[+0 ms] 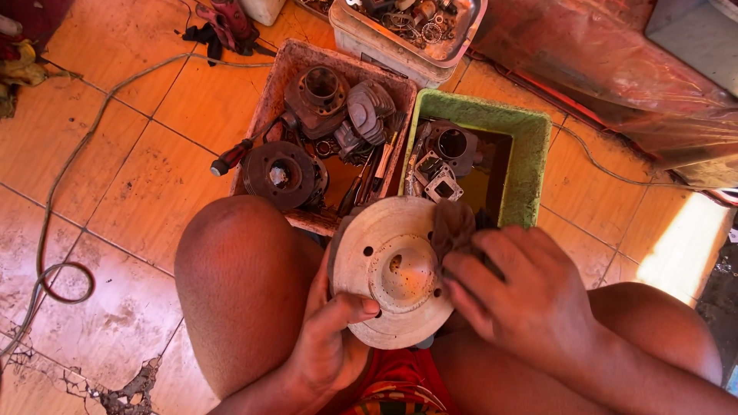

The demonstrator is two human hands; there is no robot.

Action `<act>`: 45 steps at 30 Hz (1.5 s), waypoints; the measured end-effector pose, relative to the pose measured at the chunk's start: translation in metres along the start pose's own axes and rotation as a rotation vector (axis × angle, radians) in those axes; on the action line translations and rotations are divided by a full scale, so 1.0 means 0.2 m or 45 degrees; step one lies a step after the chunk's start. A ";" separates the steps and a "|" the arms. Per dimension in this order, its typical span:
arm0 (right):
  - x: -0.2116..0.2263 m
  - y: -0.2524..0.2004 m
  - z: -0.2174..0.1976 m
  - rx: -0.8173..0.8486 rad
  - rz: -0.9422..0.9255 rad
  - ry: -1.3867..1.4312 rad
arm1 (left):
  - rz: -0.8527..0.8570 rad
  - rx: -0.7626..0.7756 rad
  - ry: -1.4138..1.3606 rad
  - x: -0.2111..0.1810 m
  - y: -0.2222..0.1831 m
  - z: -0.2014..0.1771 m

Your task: Cleaning motorcycle engine components using a cloth, solvent, and a brush.

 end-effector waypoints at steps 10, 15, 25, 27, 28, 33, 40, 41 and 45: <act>0.13 -0.01 0.05 0.122 -0.148 0.093 | 0.021 -0.212 -0.025 -0.01 0.01 -0.14; 0.05 0.06 0.07 0.094 -0.049 0.025 | 0.027 -0.141 -0.005 -0.01 0.00 -0.10; 0.12 0.06 0.08 0.094 -0.127 0.177 | 0.045 -0.239 -0.014 -0.03 0.02 -0.20; 0.18 0.01 0.13 0.224 -0.176 0.209 | 0.115 -0.171 0.018 -0.06 0.02 -0.16; 0.16 0.02 0.13 0.228 -0.173 0.213 | 0.111 -0.176 0.019 -0.06 0.01 -0.17; -0.03 0.09 0.06 0.000 0.001 0.033 | 0.010 -0.035 0.009 0.01 -0.01 -0.09; 0.08 0.03 0.08 0.056 -0.060 0.088 | -0.026 -0.169 0.059 0.00 0.01 -0.17; 0.11 0.01 0.10 0.115 -0.093 0.142 | 0.004 -0.183 0.041 -0.01 0.01 -0.18; 0.08 0.02 0.09 0.073 -0.098 0.253 | 0.036 -0.171 0.051 0.00 0.00 -0.19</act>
Point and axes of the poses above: each hand's wrist, its own y-axis towards the middle knuckle, its own z-axis out of the palm, x = y × z, the point moved 9 cm from there along y, towards the middle knuckle, and after that the axes turned 3 degrees about -y, right-handed, at the moved point
